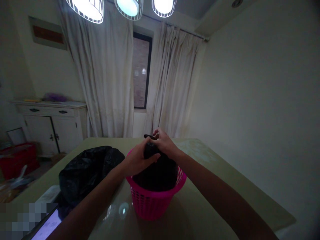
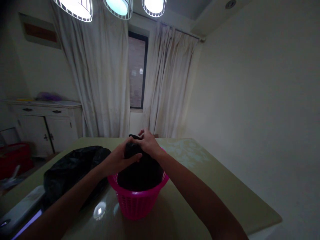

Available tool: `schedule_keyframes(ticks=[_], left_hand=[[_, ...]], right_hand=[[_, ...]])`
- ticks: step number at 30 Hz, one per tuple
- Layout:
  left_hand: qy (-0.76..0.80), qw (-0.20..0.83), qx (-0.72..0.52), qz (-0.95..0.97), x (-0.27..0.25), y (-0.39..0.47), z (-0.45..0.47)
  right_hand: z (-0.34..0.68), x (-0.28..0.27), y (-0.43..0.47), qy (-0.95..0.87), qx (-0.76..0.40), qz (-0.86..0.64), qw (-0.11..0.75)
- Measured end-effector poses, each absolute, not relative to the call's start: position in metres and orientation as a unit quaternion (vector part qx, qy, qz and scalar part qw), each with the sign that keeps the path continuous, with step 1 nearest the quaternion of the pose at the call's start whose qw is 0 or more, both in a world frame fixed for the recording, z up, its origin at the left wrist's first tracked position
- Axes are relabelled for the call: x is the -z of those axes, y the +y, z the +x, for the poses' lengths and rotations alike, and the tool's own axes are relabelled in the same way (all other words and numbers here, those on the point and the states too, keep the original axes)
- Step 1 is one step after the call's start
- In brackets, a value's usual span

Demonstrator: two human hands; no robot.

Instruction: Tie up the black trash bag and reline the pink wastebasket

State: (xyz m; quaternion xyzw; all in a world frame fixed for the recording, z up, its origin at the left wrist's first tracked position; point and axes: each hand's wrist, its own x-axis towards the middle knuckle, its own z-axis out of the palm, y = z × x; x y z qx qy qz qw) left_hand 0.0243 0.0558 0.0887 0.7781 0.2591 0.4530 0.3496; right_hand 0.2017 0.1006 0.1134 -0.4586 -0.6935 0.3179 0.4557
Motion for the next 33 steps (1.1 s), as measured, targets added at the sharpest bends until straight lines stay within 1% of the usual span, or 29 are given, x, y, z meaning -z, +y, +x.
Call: schedule_keyframes(ticks=[2,3,6,7,9,12,14,20,23,24,26,28,29,30,31,33], left_hand=[[0.257,0.343,-0.450,0.783,-0.090,0.056,0.023],[0.247,0.351,-0.458,0.779,-0.090,0.057,0.023],[0.216,0.382,-0.499,0.747,-0.089,0.063,0.021],[0.213,0.394,-0.510,0.734,-0.088,0.065,0.020],[0.213,0.414,-0.525,0.713,-0.086,0.070,0.018],[0.227,0.428,-0.524,0.701,-0.085,0.075,0.014],[0.240,0.423,-0.514,0.706,-0.086,0.078,0.011],[0.287,0.339,-0.522,0.728,-0.088,0.082,0.003],[0.302,0.315,-0.524,0.732,-0.086,0.080,0.003],[0.308,0.306,-0.529,0.729,-0.085,0.080,0.004],[0.317,0.294,-0.536,0.725,-0.083,0.079,0.007],[0.322,0.287,-0.536,0.725,-0.082,0.079,0.010],[0.327,0.283,-0.536,0.725,-0.081,0.079,0.011],[0.333,0.278,-0.539,0.722,-0.081,0.079,0.012],[0.338,0.272,-0.545,0.717,-0.080,0.079,0.012],[0.340,0.270,-0.564,0.703,-0.080,0.079,0.012]], right_hand=[[0.202,-0.111,0.097,-0.707,-0.326,-0.435,0.453],[0.202,-0.111,0.094,-0.704,-0.350,-0.425,0.449],[0.204,-0.114,0.084,-0.672,-0.475,-0.387,0.416],[0.206,-0.116,0.080,-0.676,-0.497,-0.367,0.403],[0.210,-0.119,0.076,-0.719,-0.487,-0.322,0.376],[0.215,-0.121,0.076,-0.800,-0.415,-0.280,0.330],[0.218,-0.117,0.080,-0.819,-0.384,-0.279,0.322],[0.223,-0.100,0.091,-0.789,-0.380,-0.335,0.346],[0.220,-0.095,0.091,-0.761,-0.322,-0.379,0.416],[0.219,-0.095,0.090,-0.745,-0.320,-0.387,0.439],[0.215,-0.095,0.087,-0.701,-0.381,-0.394,0.456],[0.213,-0.095,0.084,-0.656,-0.471,-0.395,0.438],[0.212,-0.095,0.083,-0.646,-0.496,-0.394,0.427],[0.212,-0.096,0.081,-0.649,-0.494,-0.396,0.422],[0.212,-0.096,0.080,-0.664,-0.463,-0.401,0.428],[0.213,-0.096,0.078,-0.707,-0.342,-0.412,0.462]])
